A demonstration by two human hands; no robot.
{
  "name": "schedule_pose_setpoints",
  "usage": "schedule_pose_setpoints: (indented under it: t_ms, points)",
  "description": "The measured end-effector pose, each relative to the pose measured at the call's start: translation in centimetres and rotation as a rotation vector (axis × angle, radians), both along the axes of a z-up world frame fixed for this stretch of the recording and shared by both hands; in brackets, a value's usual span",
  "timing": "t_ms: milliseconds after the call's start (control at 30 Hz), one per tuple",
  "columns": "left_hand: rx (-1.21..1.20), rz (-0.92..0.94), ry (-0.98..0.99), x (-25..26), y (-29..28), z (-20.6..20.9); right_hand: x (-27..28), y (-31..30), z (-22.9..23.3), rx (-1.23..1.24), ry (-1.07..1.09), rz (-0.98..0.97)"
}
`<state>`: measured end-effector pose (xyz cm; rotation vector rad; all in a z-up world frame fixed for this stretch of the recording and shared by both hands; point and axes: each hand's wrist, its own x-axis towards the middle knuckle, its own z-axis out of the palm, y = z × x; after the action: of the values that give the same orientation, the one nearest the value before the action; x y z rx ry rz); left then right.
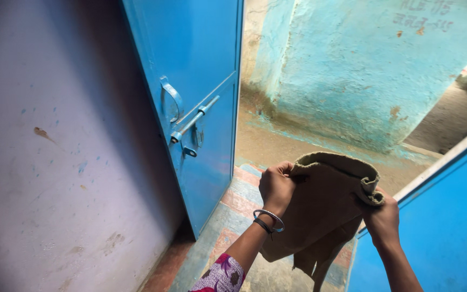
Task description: The person walks through a doorway while holding a beige cloth, then proceeds to fold it. The folding involves multiple steps of aligning edges, folding the cloth in half, and smoothing it out with both hands.
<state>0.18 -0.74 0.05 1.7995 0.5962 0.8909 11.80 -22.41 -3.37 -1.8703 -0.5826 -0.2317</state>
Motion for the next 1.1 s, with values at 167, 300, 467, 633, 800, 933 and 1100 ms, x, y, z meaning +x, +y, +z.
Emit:
schedule_pose_setpoints:
  t_ms: [167, 300, 467, 633, 800, 933, 1100]
  points:
    - [-0.042, -0.058, -0.015, -0.1, -2.5, 0.6, -0.8, -2.9, -0.1, 0.013, 0.001, -0.049]
    - [-0.027, -0.104, -0.033, -0.3, -4.7, 0.8, -1.4, -5.4, -0.5, 0.054, -0.023, -0.075]
    - [-0.004, -0.184, -0.06, -0.1, -7.4, 0.9, -2.7, -8.6, -0.3, 0.095, -0.009, -0.134]
    - [0.015, -0.259, -0.092, 0.2, -10.3, 0.7, -4.3, -11.8, 0.4, 0.128, -0.032, -0.144]
    - [-0.013, -0.311, -0.079, 0.2, -12.9, 0.6, -4.9, -14.8, -0.3, 0.165, -0.054, -0.169]
    - [0.0, -0.363, -0.076, 0.5, -14.7, 0.8, -5.8, -17.3, -0.9, 0.114, -0.136, -0.266]
    - [0.008, -0.451, -0.071, 1.6, -16.8, 1.3, -7.4, -19.2, 0.3, 0.005, -0.116, -0.482]
